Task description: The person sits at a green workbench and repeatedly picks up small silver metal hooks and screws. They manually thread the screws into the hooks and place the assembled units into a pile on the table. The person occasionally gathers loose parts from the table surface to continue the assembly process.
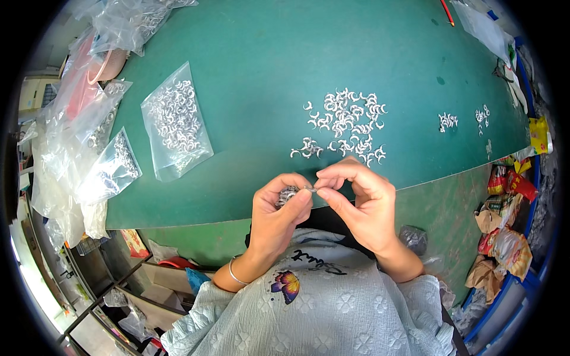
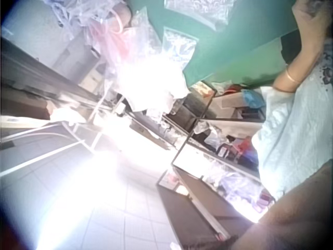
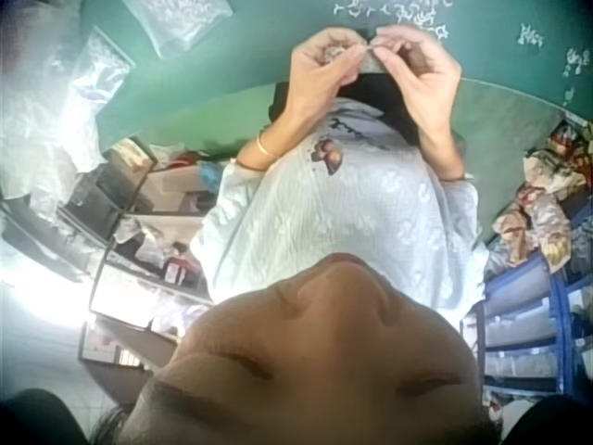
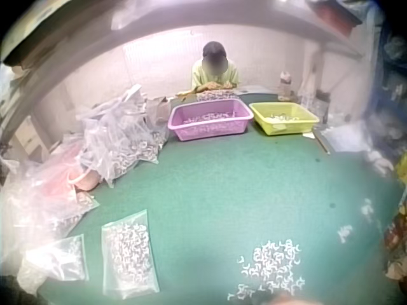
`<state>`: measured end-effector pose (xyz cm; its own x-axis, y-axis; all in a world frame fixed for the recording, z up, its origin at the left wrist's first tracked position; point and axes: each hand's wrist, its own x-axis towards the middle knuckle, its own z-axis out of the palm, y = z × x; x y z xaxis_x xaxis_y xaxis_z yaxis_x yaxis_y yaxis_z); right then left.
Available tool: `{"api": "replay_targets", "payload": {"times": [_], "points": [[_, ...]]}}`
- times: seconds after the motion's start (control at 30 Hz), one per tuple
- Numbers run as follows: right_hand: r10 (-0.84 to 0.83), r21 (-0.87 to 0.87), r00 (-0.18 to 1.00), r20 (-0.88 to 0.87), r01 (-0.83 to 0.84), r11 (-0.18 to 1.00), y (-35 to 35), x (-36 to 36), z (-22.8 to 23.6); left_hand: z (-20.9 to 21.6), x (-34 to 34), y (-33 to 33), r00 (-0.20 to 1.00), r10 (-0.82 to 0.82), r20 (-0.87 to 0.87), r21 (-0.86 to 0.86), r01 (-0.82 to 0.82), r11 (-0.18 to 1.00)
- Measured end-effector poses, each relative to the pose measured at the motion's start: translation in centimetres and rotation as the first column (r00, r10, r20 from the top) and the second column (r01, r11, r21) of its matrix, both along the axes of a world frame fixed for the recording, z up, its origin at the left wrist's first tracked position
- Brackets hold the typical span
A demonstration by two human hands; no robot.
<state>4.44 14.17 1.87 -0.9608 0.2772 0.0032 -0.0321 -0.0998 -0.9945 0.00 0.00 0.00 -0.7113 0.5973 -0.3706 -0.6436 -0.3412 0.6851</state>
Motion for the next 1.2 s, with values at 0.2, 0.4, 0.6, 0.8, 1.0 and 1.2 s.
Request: {"api": "replay_targets", "payload": {"times": [0.2, 0.4, 0.6, 0.8, 1.0, 1.2], "points": [[0.0, -0.031, 0.999, 0.032, 0.001, 1.0, -0.3, 0.1, 0.1, 0.4, -0.3, 0.0, 0.99, -0.068, 0.123, 0.142, 0.05, 0.989], [-0.093, 0.029, 0.995, 0.039, 0.092, 0.995, -0.4, -0.1, -0.6, 0.6, -0.9, 0.1, 0.924, -0.144, 0.354, 0.277, 0.043, 0.96], [-0.141, 0.78, 0.981, -0.135, 0.193, 0.596, 0.7, -3.1, -2.2, -0.5, -1.0, -0.5, 0.924, -0.151, 0.351, 0.364, 0.014, 0.931], [-0.049, 0.909, 0.997, -0.056, 0.071, 0.411, -0.1, -3.7, -3.2, -0.2, -1.0, -0.7, 0.947, -0.107, 0.304, 0.295, 0.013, 0.955], [-0.08, 0.884, 0.981, -0.177, 0.194, 0.425, 0.9, -3.5, -3.4, -0.4, -0.9, -0.8, 0.961, -0.039, 0.275, 0.154, -0.004, 0.988], [-0.162, 0.764, 0.976, -0.144, 0.214, 0.609, 1.6, -3.0, -2.8, -0.5, -0.6, -0.4, 0.978, 0.008, 0.21, 0.051, -0.019, 0.999]]}}
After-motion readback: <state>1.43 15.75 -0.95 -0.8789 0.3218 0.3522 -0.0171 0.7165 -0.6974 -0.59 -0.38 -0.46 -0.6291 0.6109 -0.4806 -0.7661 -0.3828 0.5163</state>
